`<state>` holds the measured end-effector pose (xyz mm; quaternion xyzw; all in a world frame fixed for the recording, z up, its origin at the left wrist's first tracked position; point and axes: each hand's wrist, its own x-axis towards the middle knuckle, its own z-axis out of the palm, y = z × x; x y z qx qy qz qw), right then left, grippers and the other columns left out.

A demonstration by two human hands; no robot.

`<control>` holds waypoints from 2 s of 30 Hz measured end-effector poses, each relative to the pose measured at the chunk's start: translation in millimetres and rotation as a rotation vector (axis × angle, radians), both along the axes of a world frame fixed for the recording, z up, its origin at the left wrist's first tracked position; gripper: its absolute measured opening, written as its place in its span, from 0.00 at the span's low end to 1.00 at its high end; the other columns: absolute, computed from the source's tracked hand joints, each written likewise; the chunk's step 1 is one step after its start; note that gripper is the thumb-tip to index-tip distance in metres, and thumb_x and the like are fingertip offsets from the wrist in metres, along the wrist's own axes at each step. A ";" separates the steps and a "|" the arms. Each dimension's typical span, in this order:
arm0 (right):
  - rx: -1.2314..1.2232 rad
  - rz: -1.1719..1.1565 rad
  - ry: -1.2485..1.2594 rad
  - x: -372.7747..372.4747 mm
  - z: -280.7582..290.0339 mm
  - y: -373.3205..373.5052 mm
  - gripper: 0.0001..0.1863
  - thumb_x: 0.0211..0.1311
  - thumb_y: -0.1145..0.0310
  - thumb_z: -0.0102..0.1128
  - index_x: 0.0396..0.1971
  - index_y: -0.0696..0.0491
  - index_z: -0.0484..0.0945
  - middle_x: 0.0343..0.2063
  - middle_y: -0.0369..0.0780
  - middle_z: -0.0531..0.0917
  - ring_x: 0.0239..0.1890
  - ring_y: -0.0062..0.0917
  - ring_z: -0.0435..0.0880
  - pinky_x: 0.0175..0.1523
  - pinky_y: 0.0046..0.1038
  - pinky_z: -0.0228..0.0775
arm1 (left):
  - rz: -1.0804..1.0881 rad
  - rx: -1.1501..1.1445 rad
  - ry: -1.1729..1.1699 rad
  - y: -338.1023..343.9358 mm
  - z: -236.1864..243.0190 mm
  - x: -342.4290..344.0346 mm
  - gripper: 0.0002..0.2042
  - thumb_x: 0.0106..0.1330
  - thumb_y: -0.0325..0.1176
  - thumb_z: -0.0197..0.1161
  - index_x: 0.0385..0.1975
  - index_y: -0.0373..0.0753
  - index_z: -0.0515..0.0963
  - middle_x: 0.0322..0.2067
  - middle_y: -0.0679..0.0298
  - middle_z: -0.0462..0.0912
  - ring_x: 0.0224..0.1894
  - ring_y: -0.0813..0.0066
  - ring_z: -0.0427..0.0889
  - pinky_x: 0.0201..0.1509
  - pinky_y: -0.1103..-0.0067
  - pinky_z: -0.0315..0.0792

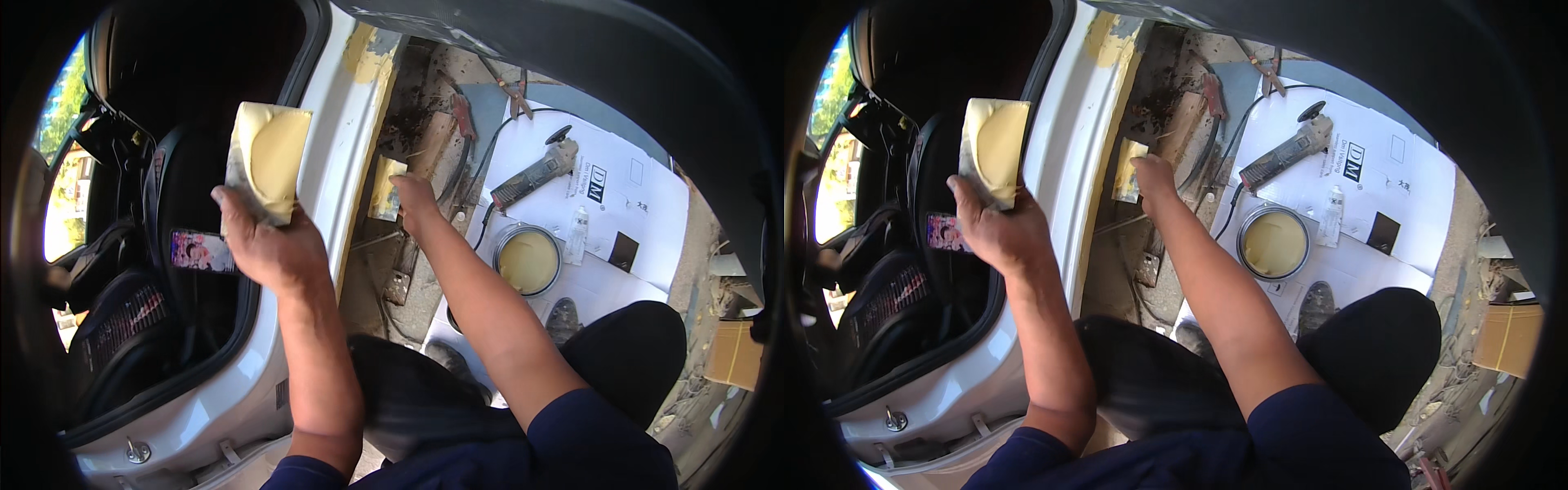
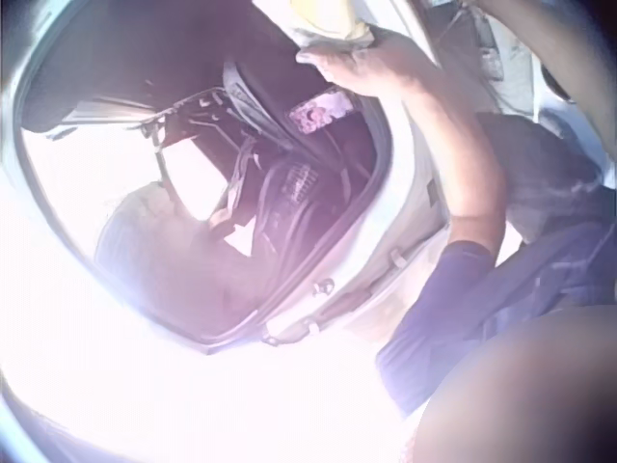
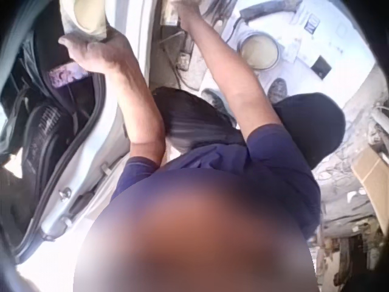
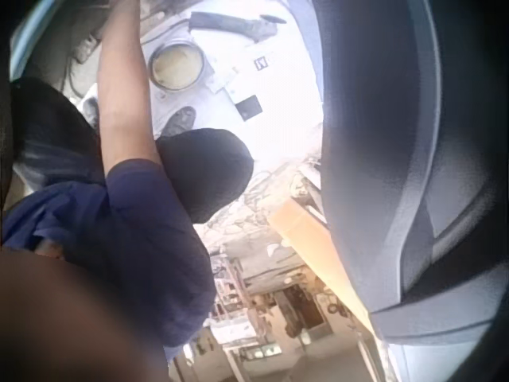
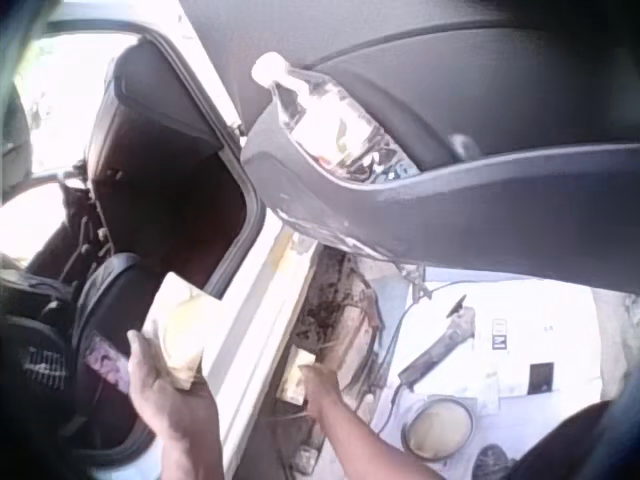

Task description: The person applies a yellow body filler to the lower edge of a white car door using a spreader and a backing block. They repeatedly scoop filler from a container and smooth it along the door sill.

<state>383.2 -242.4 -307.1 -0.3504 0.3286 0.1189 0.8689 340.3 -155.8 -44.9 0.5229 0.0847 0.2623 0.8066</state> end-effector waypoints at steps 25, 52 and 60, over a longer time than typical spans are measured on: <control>-0.133 -0.124 -0.106 4.8 8.2 15.4 0.12 0.70 0.67 0.63 0.28 0.56 0.76 0.24 0.32 0.72 0.28 0.20 0.68 0.37 0.33 0.63 | -0.032 0.262 -0.035 54.6 -13.2 -36.3 0.22 0.85 0.48 0.56 0.64 0.35 0.78 0.59 0.56 0.84 0.60 0.60 0.86 0.63 0.65 0.83; -0.293 -0.157 -0.165 16.9 22.3 -24.2 0.14 0.74 0.66 0.60 0.32 0.62 0.78 0.25 0.36 0.74 0.31 0.21 0.69 0.39 0.34 0.66 | 0.159 0.784 -0.038 43.0 -17.3 -32.0 0.22 0.86 0.47 0.55 0.64 0.35 0.77 0.59 0.57 0.82 0.61 0.65 0.84 0.64 0.67 0.81; -0.617 0.038 -0.272 56.6 58.0 -16.6 0.22 0.83 0.58 0.54 0.49 0.65 0.85 0.49 0.58 0.87 0.54 0.51 0.86 0.60 0.44 0.76 | -0.063 0.203 -0.003 55.3 -2.7 -39.3 0.22 0.86 0.49 0.53 0.63 0.36 0.78 0.58 0.58 0.84 0.60 0.66 0.85 0.63 0.69 0.81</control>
